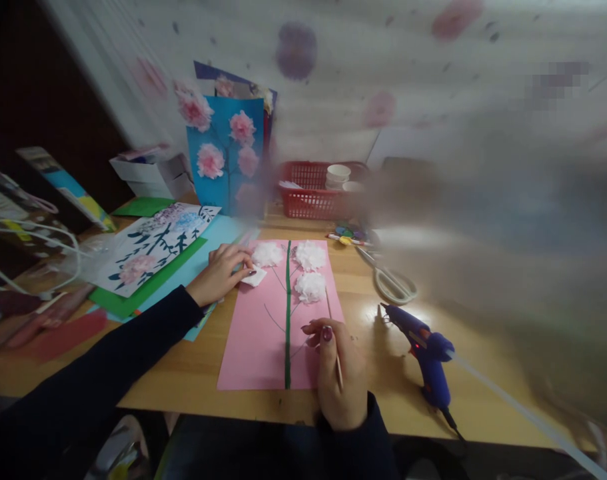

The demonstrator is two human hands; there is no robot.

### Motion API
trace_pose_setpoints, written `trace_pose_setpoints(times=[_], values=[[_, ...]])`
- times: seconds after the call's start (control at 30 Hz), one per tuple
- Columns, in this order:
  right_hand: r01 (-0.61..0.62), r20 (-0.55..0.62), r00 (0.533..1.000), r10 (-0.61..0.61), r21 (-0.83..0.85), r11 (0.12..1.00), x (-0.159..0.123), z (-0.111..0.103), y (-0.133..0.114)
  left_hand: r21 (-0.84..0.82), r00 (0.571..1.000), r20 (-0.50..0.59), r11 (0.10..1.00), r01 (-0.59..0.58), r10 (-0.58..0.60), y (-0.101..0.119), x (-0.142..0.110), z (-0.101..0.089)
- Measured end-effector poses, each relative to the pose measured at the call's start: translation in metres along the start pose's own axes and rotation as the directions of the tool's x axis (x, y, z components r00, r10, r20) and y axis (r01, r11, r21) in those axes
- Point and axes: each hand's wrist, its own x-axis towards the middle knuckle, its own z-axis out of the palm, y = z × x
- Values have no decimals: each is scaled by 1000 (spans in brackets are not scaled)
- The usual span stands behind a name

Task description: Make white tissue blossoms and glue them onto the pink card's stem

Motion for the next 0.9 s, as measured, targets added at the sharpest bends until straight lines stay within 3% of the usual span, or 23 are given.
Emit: trace_pose_setpoints(times=[0.27, 0.47, 0.73, 0.9], values=[[-6, 2, 1000, 6, -10, 1000, -1, 0, 0, 2, 993, -119, 1000, -13, 13, 0, -3, -2], [0, 6, 1000, 0, -19, 1000, 0, 0, -1, 19, 999, -34, 1000, 8, -7, -3, -1, 3], [8, 5, 1000, -8, -20, 1000, 0, 1, -1, 14, 999, -44, 1000, 21, -20, -1, -1, 0], [8, 9, 1000, -8, -28, 1000, 0, 1, -3, 2, 1000, 12, 1000, 19, -19, -4, 0, 4]])
